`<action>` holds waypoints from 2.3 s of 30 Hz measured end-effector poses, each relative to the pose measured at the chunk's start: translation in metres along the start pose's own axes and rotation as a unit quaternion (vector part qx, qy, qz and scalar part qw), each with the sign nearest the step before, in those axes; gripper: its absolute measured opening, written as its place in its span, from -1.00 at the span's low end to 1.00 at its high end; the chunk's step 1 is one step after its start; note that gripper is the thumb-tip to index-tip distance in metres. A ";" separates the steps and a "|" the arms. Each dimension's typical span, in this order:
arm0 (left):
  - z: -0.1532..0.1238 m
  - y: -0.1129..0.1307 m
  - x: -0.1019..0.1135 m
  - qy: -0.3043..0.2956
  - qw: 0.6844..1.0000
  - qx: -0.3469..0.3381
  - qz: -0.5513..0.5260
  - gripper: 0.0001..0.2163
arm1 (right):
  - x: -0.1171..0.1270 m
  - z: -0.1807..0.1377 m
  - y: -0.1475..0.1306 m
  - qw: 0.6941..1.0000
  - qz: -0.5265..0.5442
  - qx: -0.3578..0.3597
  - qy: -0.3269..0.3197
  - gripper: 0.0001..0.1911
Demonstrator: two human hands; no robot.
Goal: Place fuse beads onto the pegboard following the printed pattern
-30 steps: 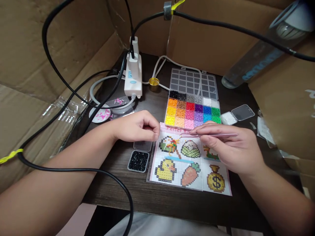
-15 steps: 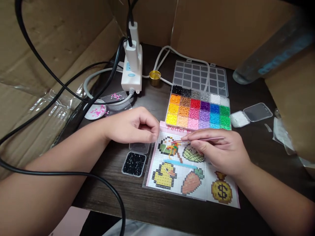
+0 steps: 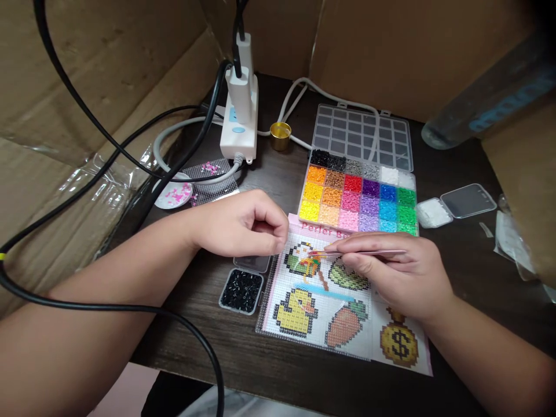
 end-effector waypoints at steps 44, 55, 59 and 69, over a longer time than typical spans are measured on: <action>-0.001 -0.001 -0.001 -0.003 1.000 -0.018 0.022 -0.86 | 0.001 0.001 0.001 1.000 -0.011 0.003 0.007 -0.91; -0.002 -0.001 -0.001 0.000 1.000 -0.023 0.019 -0.86 | -0.002 -0.003 0.009 0.993 0.058 -0.063 0.078 -0.92; -0.001 -0.002 -0.001 0.001 1.000 -0.023 0.018 -0.86 | -0.004 -0.003 0.011 0.993 0.066 -0.075 0.069 -0.92; -0.002 -0.002 -0.001 0.001 1.000 -0.006 0.019 -0.88 | 0.002 -0.001 0.006 0.999 0.020 -0.030 0.023 -0.89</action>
Point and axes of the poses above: each hand's wrist, its own z-axis towards the middle knuckle, its own x-axis out of the back of the hand, y = z × x, the point moved 2 cm from there along z, towards the middle knuckle, and after that the axes turned 3 degrees about -z, right-handed, at the moved point
